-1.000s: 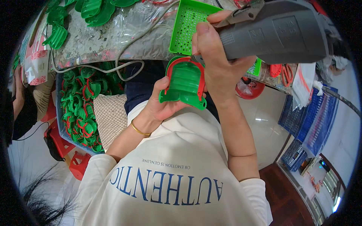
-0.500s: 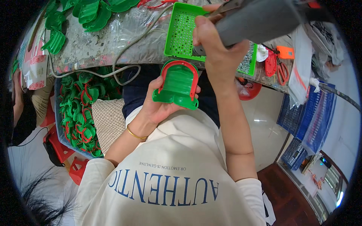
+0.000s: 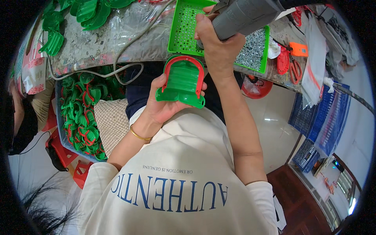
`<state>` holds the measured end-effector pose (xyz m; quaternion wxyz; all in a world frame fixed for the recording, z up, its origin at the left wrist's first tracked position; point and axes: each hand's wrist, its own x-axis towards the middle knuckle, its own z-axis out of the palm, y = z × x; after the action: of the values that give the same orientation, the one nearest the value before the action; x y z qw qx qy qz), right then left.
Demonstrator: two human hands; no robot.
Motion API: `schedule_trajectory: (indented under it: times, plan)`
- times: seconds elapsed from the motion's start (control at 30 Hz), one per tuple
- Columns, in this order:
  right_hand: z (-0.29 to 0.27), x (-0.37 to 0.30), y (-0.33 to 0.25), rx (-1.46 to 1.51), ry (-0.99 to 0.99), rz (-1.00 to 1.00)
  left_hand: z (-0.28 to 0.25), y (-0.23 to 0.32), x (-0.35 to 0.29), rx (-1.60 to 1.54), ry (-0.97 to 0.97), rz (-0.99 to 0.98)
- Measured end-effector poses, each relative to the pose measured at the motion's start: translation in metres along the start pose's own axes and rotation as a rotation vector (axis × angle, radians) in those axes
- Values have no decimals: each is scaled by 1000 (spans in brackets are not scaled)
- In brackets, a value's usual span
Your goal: Assembling green and red toy components using a small handheld tool on a factory workbench.
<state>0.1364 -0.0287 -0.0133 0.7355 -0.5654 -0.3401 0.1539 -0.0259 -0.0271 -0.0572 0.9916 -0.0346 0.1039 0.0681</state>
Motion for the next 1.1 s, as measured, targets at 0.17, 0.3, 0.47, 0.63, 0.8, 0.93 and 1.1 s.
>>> schedule_trajectory:
  times: [0.17,0.3,0.47,0.63,0.8,0.93,1.1]
  plan:
    - [0,0,3,110,-19,-26,-1,1,-1,0,8,15]
    - [2,0,1,107,-15,-3,-2,1,-1,-4,-1,29]
    - [2,4,-17,150,21,-71,-1,1,-2,18,25,49]
    - [2,3,-46,214,-2,-46,-2,0,-1,8,21,51]
    - [3,-17,-74,207,-109,2,0,3,-1,17,16,59]
    - [-3,-29,-78,215,-182,16,1,2,-3,30,9,89]
    - [-4,-36,-80,189,-203,16,0,-1,-3,28,5,106]
